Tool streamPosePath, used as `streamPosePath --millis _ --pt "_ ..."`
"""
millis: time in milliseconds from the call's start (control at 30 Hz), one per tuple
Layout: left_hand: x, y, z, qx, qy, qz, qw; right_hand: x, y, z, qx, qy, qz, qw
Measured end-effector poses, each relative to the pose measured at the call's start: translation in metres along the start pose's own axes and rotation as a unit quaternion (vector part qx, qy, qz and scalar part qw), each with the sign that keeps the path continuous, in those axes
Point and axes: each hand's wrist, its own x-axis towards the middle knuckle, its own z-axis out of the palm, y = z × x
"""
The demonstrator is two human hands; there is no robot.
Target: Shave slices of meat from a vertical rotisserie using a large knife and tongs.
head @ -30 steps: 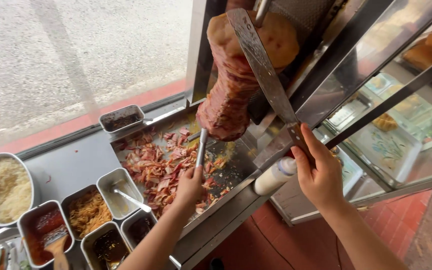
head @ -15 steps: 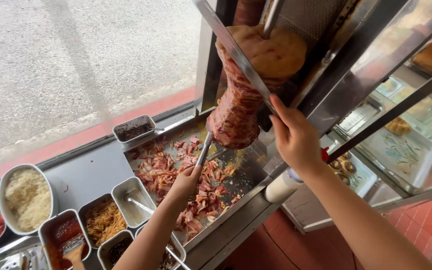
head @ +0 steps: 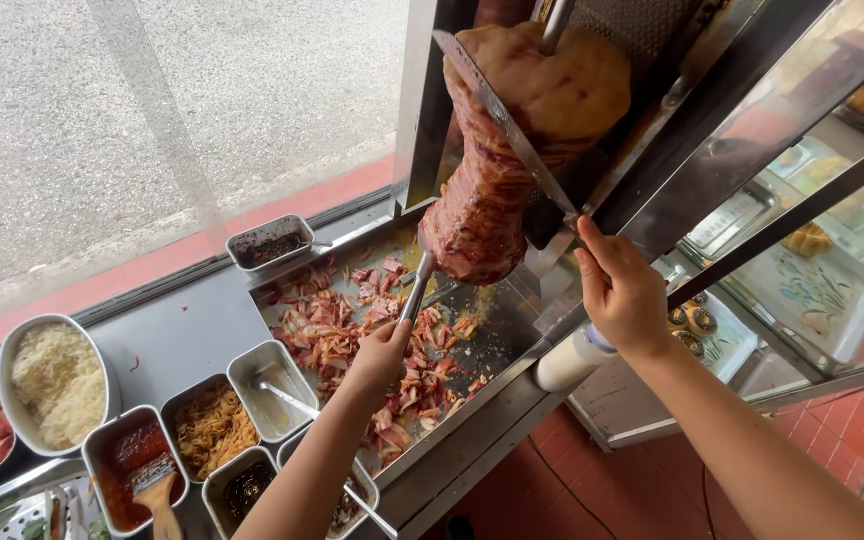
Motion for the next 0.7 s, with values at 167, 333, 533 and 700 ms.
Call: streamPosePath --millis 167,333,533,700 --pt "-0.001 0.002 0.0 0.0 0.0 0.001 1.0 0.05 -0.023 0.013 -0.022 0.029 -0.013 0.999" --pt "0.006 0.001 0.003 -0.002 0.007 0.003 1.0 0.054 -0.023 0.022 -0.073 0.031 -0.027 0.996" --pt "0.019 -0.008 0.001 -0.018 0.012 0.011 1.0 -0.025 -0.009 0.014 -0.082 -0.005 0.024 0.996" --pt "0.001 0.004 0.0 -0.015 0.008 -0.002 1.0 -0.008 -0.025 0.009 -0.093 0.012 0.039 0.995"
